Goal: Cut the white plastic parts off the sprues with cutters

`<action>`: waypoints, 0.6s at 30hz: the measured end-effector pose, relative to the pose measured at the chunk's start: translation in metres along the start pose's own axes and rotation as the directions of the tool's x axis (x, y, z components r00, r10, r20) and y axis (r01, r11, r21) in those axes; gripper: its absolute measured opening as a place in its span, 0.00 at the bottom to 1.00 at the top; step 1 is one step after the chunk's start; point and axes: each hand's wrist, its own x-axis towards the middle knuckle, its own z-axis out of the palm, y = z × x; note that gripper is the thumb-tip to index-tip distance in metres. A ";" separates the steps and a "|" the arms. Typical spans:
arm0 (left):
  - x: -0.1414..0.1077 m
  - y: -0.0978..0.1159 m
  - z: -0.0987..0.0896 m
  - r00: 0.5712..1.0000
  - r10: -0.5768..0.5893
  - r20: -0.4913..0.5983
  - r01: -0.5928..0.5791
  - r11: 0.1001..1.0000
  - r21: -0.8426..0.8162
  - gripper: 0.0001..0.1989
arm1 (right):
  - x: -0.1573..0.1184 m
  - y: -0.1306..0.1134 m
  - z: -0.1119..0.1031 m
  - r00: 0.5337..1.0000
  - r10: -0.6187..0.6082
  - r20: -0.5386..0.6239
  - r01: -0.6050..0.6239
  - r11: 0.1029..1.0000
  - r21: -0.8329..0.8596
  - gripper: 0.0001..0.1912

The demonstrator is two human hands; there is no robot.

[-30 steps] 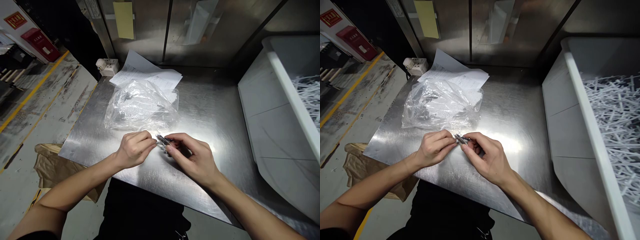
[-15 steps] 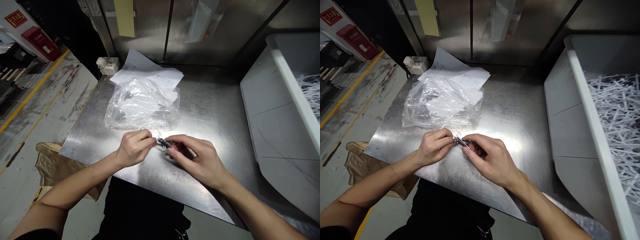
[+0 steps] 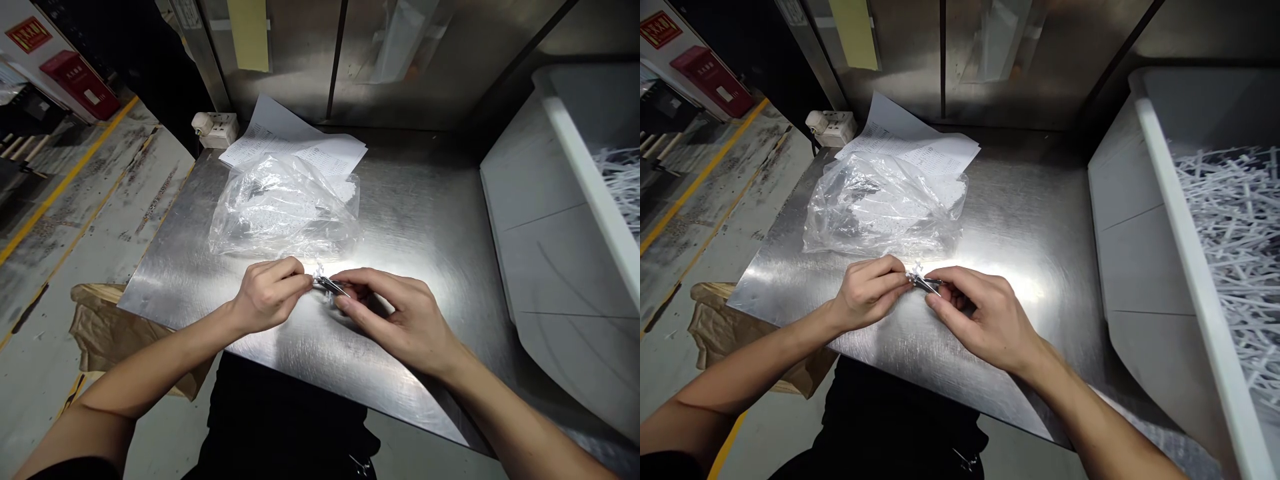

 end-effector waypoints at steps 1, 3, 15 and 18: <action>0.000 0.000 0.000 1.000 0.004 0.001 -0.004 1.000 0.003 0.08 | 0.000 0.000 0.000 1.000 0.004 -0.002 -0.004 1.000 0.000 0.08; -0.001 0.000 0.000 1.000 0.011 0.003 -0.011 1.000 0.009 0.08 | 0.000 0.000 0.000 1.000 0.009 -0.002 -0.009 1.000 0.000 0.08; 0.002 0.001 -0.001 0.999 0.041 0.027 -0.043 0.996 0.078 0.09 | 0.002 -0.003 0.005 0.998 0.054 -0.022 -0.053 0.998 0.033 0.07; 0.002 0.002 -0.001 0.999 0.042 0.016 -0.043 0.996 0.075 0.09 | 0.001 -0.002 0.011 0.993 0.094 -0.068 -0.089 0.994 0.070 0.07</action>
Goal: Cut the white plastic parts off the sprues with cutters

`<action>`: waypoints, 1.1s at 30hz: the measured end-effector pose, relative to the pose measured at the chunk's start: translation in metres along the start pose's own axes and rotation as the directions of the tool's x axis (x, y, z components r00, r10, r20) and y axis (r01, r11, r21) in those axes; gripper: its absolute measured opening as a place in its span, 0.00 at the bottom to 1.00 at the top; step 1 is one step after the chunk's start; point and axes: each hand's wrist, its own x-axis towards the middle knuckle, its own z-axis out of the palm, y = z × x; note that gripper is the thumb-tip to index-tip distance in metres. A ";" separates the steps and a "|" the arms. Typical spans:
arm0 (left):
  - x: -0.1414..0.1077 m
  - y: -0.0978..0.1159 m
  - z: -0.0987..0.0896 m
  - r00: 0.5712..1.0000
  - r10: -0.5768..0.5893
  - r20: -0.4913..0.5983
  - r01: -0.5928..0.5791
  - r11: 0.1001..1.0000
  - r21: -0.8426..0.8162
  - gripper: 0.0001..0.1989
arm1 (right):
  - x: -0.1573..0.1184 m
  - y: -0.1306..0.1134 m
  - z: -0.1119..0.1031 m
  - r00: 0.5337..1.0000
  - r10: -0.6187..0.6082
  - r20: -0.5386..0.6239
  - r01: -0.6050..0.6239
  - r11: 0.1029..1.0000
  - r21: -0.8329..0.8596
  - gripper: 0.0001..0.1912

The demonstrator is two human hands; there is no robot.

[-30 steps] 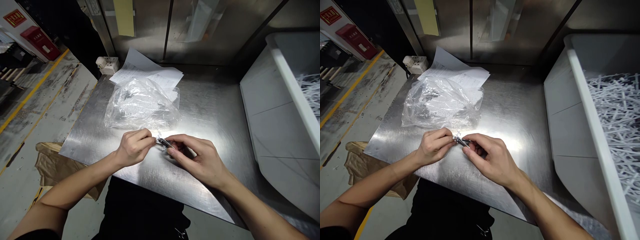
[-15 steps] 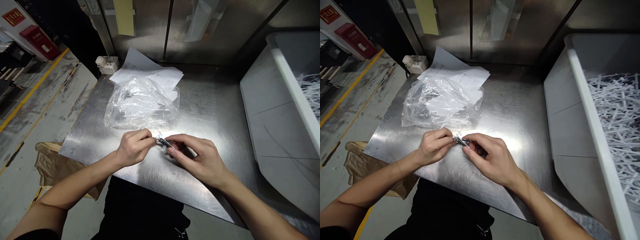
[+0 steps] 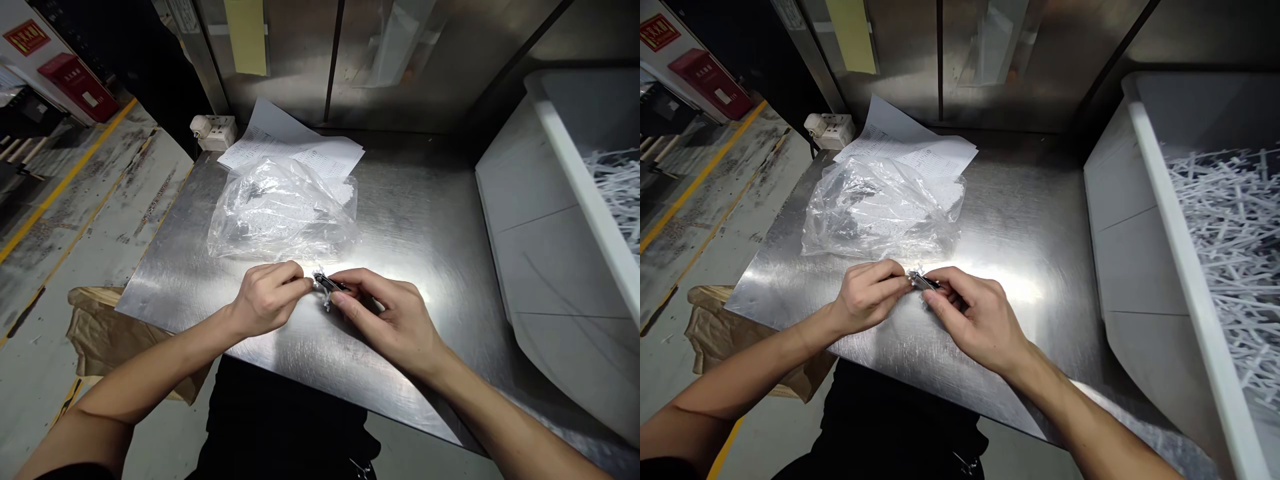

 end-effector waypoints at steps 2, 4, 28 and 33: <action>0.000 0.000 0.001 1.000 -0.002 -0.011 0.002 1.000 -0.005 0.08 | -0.001 0.002 0.004 0.999 0.039 -0.031 -0.038 0.999 0.027 0.08; 0.000 0.000 0.002 1.000 -0.008 -0.022 0.007 1.000 -0.010 0.07 | 0.000 0.003 0.007 0.995 0.091 -0.048 -0.087 0.994 0.071 0.09; 0.005 0.000 -0.002 0.966 -0.220 -0.132 0.179 0.947 -0.266 0.08 | 0.006 0.011 -0.022 0.998 0.057 -0.019 -0.057 0.998 -0.017 0.10; 0.006 0.000 -0.002 0.967 -0.220 -0.128 0.181 0.949 -0.260 0.08 | 0.005 0.010 -0.021 0.999 0.047 -0.010 -0.047 0.998 -0.046 0.10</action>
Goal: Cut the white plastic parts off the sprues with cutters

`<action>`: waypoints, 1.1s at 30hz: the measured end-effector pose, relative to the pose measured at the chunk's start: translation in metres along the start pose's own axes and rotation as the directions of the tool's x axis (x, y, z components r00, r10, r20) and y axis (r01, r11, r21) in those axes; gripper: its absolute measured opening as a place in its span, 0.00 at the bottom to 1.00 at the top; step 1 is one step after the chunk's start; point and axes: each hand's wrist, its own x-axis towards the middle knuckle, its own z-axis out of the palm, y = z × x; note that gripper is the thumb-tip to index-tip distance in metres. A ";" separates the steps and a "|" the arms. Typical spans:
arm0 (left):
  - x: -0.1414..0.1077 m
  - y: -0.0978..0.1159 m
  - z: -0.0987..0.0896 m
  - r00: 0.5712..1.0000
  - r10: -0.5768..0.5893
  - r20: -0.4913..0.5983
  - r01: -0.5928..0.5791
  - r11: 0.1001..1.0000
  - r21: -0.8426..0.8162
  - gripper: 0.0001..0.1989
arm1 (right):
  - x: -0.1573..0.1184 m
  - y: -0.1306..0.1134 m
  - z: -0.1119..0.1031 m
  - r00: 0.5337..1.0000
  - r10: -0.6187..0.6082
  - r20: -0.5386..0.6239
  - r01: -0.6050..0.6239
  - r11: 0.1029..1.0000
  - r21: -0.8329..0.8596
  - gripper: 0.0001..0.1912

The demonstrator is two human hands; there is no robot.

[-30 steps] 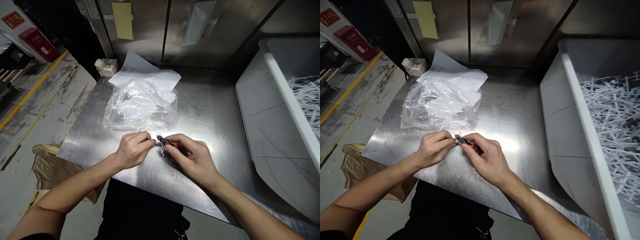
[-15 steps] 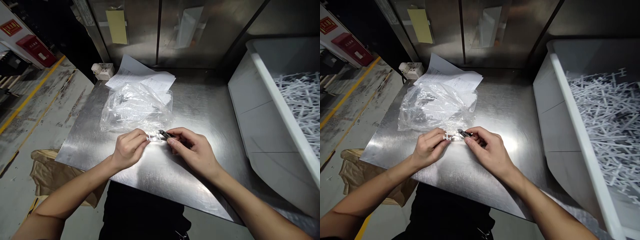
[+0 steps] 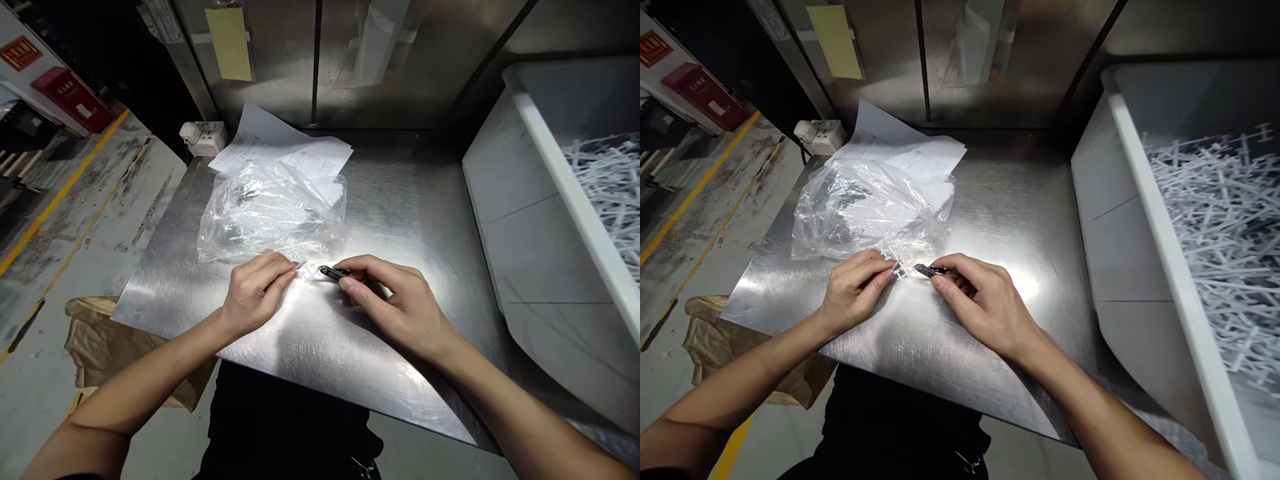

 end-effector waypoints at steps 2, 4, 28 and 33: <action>-0.001 0.000 0.000 1.000 0.008 -0.005 -0.008 1.000 0.016 0.08 | 0.000 -0.001 0.000 1.000 -0.011 -0.002 0.011 1.000 -0.009 0.10; -0.001 0.000 0.001 1.000 0.013 -0.007 -0.013 0.999 0.031 0.08 | -0.001 -0.001 -0.001 1.000 -0.023 -0.009 0.023 1.000 -0.020 0.09; -0.002 0.002 0.000 0.999 0.008 0.040 -0.012 0.995 0.102 0.06 | -0.003 0.005 0.009 0.994 -0.092 -0.063 0.087 0.993 -0.081 0.08; 0.000 0.002 0.000 0.996 -0.084 0.025 0.082 0.995 0.049 0.04 | -0.003 0.010 0.018 0.995 0.014 -0.099 -0.012 1.000 0.019 0.10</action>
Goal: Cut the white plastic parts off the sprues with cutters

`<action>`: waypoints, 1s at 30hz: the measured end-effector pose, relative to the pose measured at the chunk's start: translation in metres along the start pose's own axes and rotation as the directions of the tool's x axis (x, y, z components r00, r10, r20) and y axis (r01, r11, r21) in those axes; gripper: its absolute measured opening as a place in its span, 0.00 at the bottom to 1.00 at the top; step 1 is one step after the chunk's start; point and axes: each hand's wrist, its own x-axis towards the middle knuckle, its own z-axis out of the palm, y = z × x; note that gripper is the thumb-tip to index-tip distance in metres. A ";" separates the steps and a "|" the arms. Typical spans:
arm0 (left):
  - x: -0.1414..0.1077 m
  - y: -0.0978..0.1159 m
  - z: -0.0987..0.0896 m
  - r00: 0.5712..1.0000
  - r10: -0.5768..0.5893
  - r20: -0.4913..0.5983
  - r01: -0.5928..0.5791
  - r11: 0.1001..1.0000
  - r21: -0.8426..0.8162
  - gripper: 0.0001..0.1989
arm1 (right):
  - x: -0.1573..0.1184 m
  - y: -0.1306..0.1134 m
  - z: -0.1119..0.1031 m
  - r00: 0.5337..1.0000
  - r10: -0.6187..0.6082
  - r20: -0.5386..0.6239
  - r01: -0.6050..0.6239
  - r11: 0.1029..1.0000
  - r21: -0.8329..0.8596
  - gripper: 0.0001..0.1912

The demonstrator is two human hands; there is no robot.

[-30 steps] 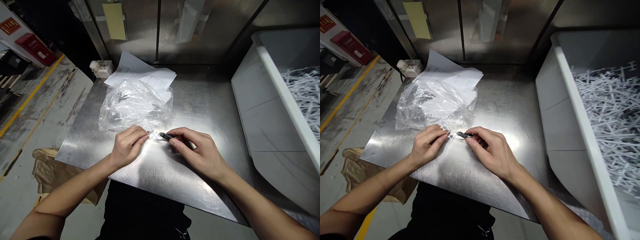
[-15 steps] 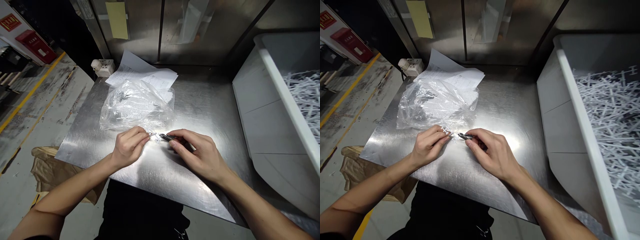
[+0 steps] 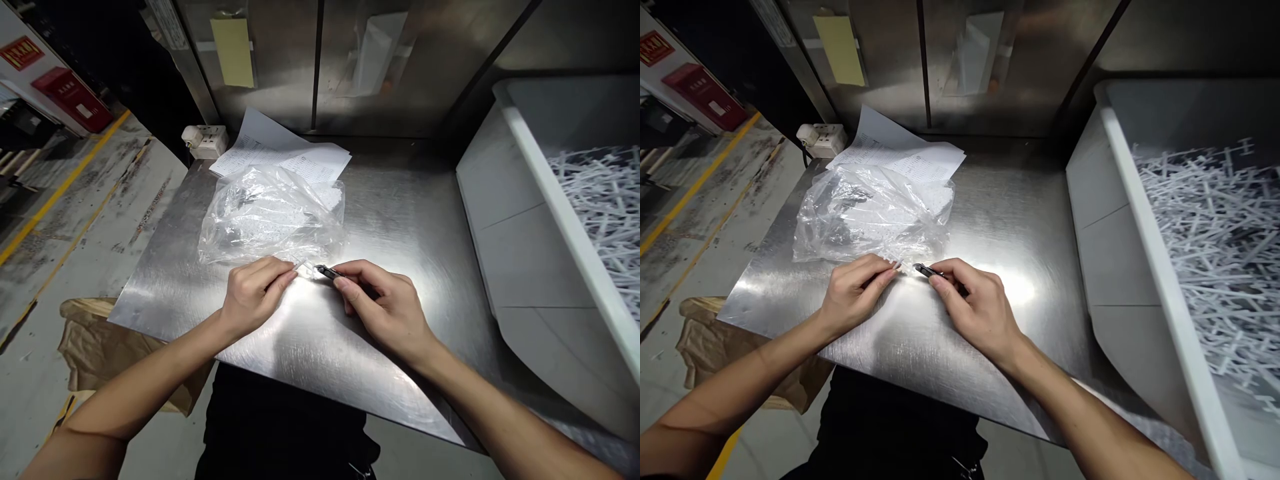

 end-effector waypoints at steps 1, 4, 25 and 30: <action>0.000 0.000 0.000 1.000 -0.010 -0.005 0.010 1.000 -0.001 0.04 | 0.000 0.000 0.000 1.000 0.015 -0.001 -0.015 1.000 0.007 0.11; 0.001 0.001 -0.001 1.000 -0.013 -0.016 0.013 1.000 -0.005 0.05 | 0.000 -0.001 -0.001 1.000 0.031 -0.003 -0.031 0.999 0.018 0.12; -0.002 -0.002 0.000 0.996 0.088 0.008 -0.088 0.995 0.050 0.06 | 0.002 -0.016 -0.013 0.981 -0.140 0.136 0.148 0.988 -0.052 0.09; -0.001 -0.002 0.000 0.997 0.069 0.026 -0.070 0.996 0.056 0.06 | 0.002 -0.014 -0.009 0.986 -0.102 0.132 0.104 0.995 -0.008 0.10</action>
